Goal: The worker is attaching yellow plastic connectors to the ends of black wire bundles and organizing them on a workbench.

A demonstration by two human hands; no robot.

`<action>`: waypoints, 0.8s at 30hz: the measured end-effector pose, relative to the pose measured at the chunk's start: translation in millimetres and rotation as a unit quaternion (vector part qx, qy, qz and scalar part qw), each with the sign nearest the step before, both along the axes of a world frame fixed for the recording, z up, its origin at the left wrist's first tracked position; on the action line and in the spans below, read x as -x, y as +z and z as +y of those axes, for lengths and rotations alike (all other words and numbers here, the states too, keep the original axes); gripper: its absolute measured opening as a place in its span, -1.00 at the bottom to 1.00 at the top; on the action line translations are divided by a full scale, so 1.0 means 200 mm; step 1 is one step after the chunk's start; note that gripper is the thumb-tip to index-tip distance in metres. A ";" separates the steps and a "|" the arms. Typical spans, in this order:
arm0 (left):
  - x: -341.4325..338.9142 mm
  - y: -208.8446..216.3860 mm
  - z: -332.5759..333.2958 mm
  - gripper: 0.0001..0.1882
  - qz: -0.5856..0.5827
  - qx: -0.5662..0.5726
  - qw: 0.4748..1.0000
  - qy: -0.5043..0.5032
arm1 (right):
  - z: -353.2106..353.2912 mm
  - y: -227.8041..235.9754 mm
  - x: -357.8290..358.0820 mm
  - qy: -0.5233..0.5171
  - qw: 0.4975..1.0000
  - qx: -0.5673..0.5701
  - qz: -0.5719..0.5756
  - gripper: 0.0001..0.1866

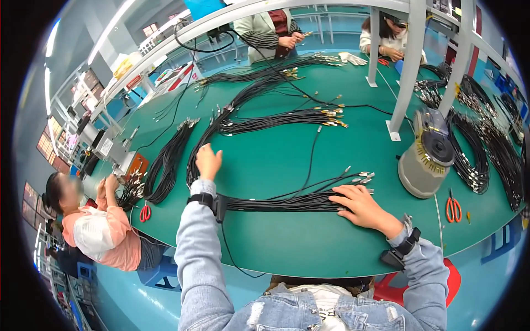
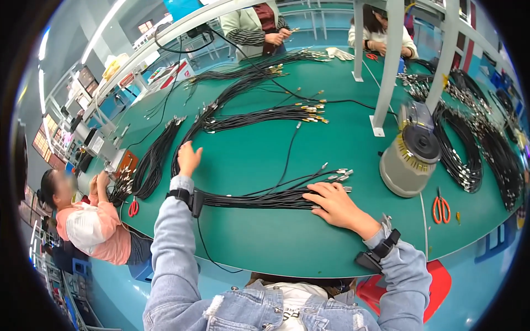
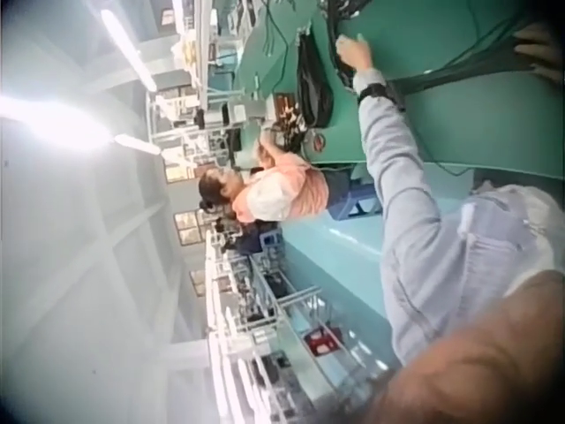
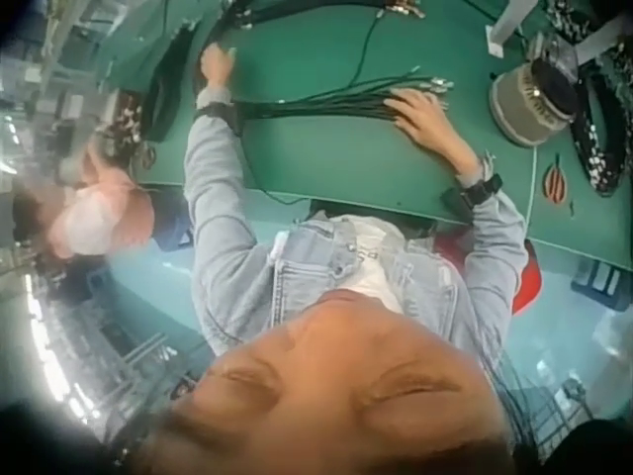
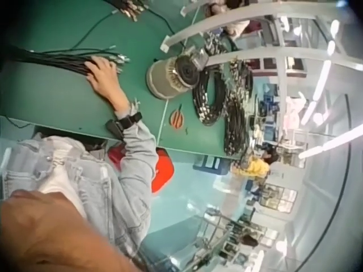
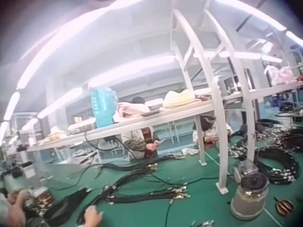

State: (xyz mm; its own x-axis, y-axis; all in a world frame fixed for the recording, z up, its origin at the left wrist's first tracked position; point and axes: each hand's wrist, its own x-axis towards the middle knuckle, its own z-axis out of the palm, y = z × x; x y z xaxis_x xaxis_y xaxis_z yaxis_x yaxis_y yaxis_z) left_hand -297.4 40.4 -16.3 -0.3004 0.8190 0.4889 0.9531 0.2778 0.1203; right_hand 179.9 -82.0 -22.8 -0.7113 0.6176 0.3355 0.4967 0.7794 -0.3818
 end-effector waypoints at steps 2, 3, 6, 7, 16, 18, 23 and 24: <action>0.17 -0.02 0.00 -0.40 0.028 0.058 0.992 0.109 | 0.00 0.01 0.01 -0.011 1.000 0.010 -0.008 -0.51; 0.25 -0.05 0.00 -0.40 0.027 0.055 0.992 0.109 | 0.00 0.01 0.00 -0.010 1.000 0.007 -0.010 -0.51; 0.38 -0.15 0.01 -0.37 0.066 0.001 0.986 0.151 | 0.01 0.00 -0.01 -0.008 1.000 0.017 0.008 -0.53; 0.40 -0.17 0.03 -0.38 -0.016 0.012 0.985 0.173 | 0.01 0.00 -0.02 -0.016 1.000 0.015 0.006 -0.53; 0.65 -0.19 0.05 -0.57 -0.092 0.104 0.988 0.064 | 0.03 0.03 -0.01 -0.018 0.999 0.041 0.014 -0.55; 0.70 -0.17 -0.03 -0.59 -0.077 0.100 0.990 0.061 | 0.03 0.03 -0.01 -0.021 0.998 0.051 0.020 -0.54; 0.74 -0.11 -0.32 -0.71 -0.041 -0.108 0.993 -0.014 | 0.04 0.04 0.02 -0.015 0.998 0.052 0.022 -0.53; 0.72 -0.07 -0.35 -0.71 -0.039 -0.106 0.994 -0.013 | 0.04 0.03 0.02 -0.016 0.998 0.051 0.023 -0.53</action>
